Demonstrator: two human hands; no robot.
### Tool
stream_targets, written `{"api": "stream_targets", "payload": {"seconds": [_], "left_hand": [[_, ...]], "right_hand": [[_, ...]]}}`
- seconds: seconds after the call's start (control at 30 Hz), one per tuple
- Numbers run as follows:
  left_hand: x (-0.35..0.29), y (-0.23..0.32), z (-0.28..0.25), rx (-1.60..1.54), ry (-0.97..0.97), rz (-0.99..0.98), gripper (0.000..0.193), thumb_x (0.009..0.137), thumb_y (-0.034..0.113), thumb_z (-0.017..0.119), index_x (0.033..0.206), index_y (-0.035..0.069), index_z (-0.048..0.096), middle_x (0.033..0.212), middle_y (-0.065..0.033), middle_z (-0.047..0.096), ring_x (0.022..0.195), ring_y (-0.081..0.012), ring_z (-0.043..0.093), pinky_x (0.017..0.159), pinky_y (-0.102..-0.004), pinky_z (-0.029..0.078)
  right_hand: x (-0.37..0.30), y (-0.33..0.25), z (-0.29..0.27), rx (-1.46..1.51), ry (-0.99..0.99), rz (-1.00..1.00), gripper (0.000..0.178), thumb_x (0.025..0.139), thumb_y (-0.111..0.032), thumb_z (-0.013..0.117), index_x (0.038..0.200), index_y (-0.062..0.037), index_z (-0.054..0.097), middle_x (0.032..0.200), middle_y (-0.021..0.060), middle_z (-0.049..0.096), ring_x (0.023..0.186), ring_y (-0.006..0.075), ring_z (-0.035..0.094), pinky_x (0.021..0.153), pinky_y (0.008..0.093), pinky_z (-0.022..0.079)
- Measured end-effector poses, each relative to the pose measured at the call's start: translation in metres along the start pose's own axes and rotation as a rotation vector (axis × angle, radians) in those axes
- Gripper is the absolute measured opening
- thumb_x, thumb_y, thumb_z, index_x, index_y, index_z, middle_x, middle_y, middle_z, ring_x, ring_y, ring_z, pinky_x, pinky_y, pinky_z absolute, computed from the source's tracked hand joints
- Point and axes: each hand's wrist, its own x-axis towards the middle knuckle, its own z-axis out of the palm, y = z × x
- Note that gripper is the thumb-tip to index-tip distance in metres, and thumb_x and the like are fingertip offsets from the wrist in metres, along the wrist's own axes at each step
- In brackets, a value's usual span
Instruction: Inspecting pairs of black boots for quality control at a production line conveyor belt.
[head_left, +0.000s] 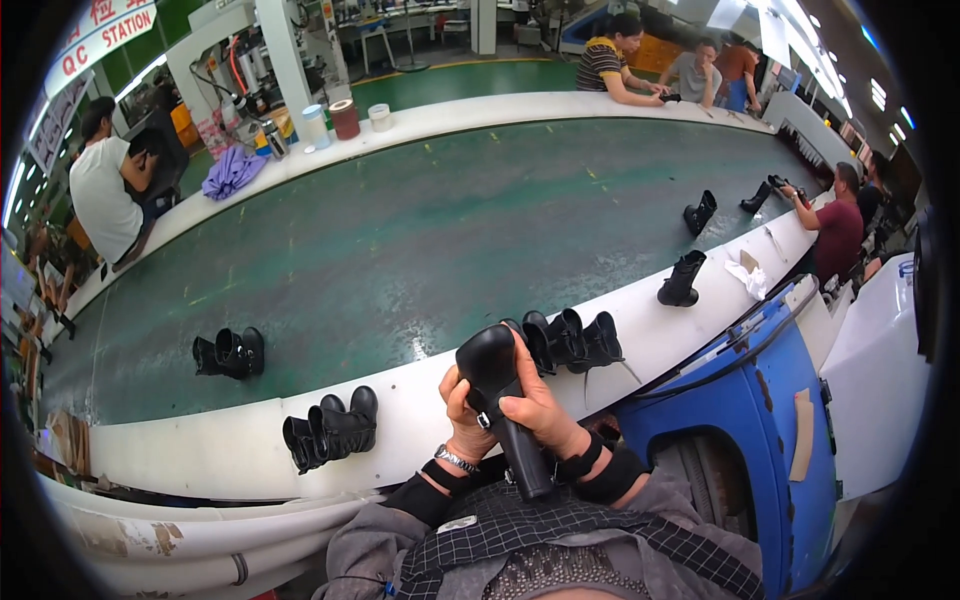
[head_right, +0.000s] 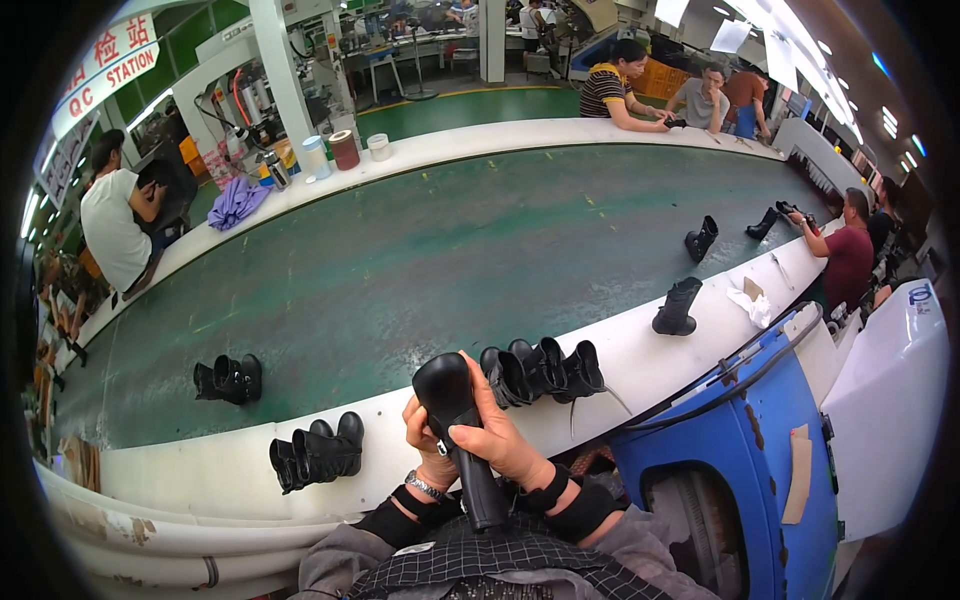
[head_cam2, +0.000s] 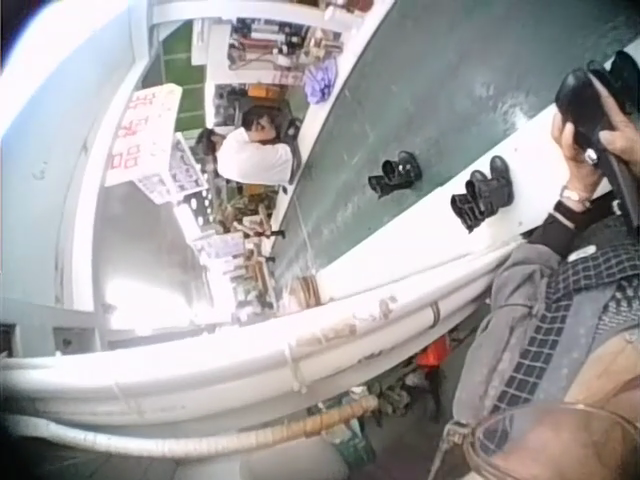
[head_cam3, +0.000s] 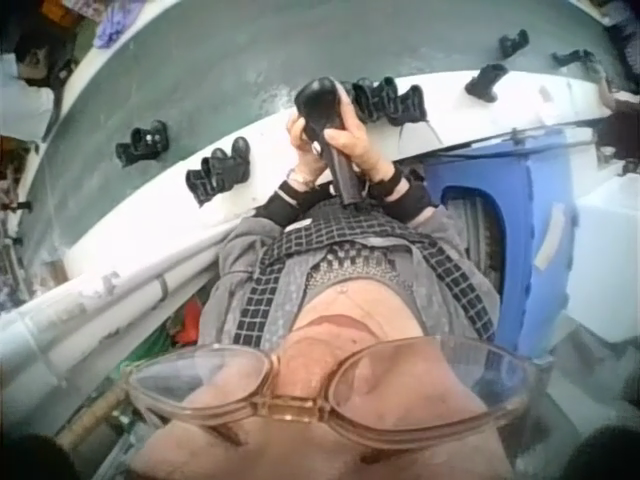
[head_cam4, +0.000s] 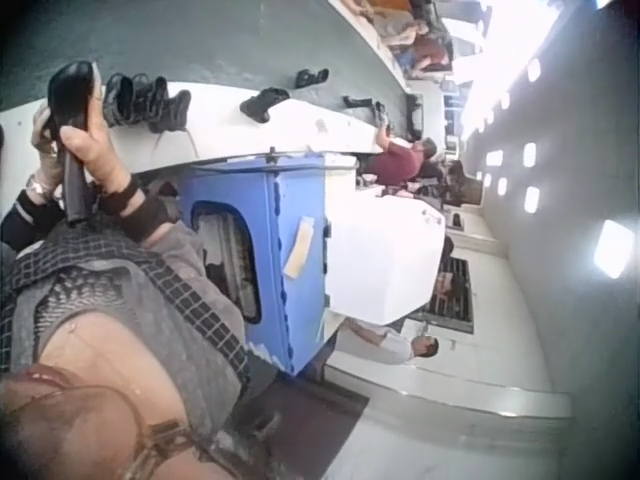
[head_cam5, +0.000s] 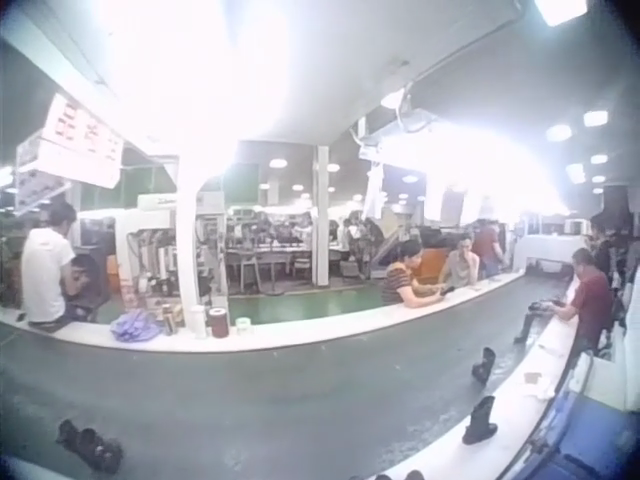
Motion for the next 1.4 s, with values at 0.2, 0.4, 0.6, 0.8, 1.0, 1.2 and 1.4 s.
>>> {"api": "stream_targets", "payload": {"seconds": [0.2,0.4,0.6,0.8,1.0,1.2,1.4], "left_hand": [[-0.008,0.008,-0.022,-0.198,-0.313,-0.204,0.089,0.065,0.012,0.076,0.134,0.008,0.021,0.132,-0.0208,0.035,0.12,-0.0337,0.041,0.098,-0.0412,0.037],[-0.025,-0.005,-0.054,-0.753,-0.119,-1.191,0.048,0.081,0.017,0.062,0.122,0.002,0.041,0.117,-0.0122,0.049,0.106,-0.0177,0.05,0.087,-0.0323,0.044],[-0.073,-0.017,-0.04,-1.116,0.273,-1.693,0.022,0.091,0.016,0.049,0.103,-0.001,0.057,0.093,-0.0114,0.064,0.081,-0.0192,0.065,0.071,-0.031,0.055],[-0.114,-0.027,-0.019,-1.024,0.28,-1.861,0.025,0.09,0.023,0.053,0.093,-0.001,0.06,0.086,-0.0084,0.065,0.076,-0.0182,0.064,0.069,-0.0317,0.054],[-0.141,-0.019,0.003,-1.19,0.268,-1.861,0.027,0.092,0.027,0.05,0.1,0.002,0.059,0.098,-0.0086,0.063,0.087,-0.0169,0.06,0.079,-0.0322,0.05],[-0.153,-0.02,-0.011,-1.528,0.141,-1.929,0.023,0.096,0.027,0.041,0.099,0.009,0.055,0.102,-0.0087,0.06,0.094,-0.0201,0.059,0.085,-0.0361,0.049],[-0.154,-0.03,-0.019,-1.767,0.265,-2.054,0.021,0.095,0.029,0.044,0.092,0.011,0.055,0.092,-0.0046,0.058,0.085,-0.0171,0.056,0.079,-0.0329,0.048]], "right_hand": [[0.003,0.013,-0.008,-0.238,0.088,0.006,0.084,0.081,-0.024,0.056,0.147,-0.0052,0.008,0.138,0.0132,0.033,0.126,0.0227,0.035,0.105,0.0335,0.026],[-0.008,0.06,-0.018,0.169,0.0,0.589,0.073,0.088,-0.03,0.051,0.144,0.0003,0.016,0.124,0.012,0.046,0.102,0.0144,0.049,0.086,0.024,0.041],[-0.045,0.089,-0.007,0.267,0.108,0.732,0.064,0.088,-0.037,0.056,0.139,-0.0034,0.034,0.13,0.0048,0.046,0.113,0.0128,0.047,0.093,0.0284,0.041],[-0.064,0.076,-0.007,-0.821,-0.141,0.303,0.075,0.068,-0.022,0.077,0.13,0.0005,0.04,0.123,0.0142,0.052,0.112,0.0183,0.05,0.088,0.034,0.044],[-0.071,0.112,0.002,-0.626,0.232,0.321,0.033,0.075,-0.007,0.07,0.105,0.0022,0.058,0.106,0.0159,0.063,0.092,0.0236,0.064,0.081,0.0325,0.048],[-0.056,0.115,0.004,-0.944,0.081,0.121,0.043,0.066,-0.006,0.068,0.107,0.0011,0.056,0.102,0.0182,0.062,0.086,0.0339,0.063,0.079,0.0339,0.05],[-0.036,0.119,0.013,-0.959,-0.01,0.114,0.047,0.06,-0.009,0.069,0.104,-0.0013,0.056,0.092,0.0146,0.061,0.082,0.0312,0.063,0.074,0.0336,0.051]]}}
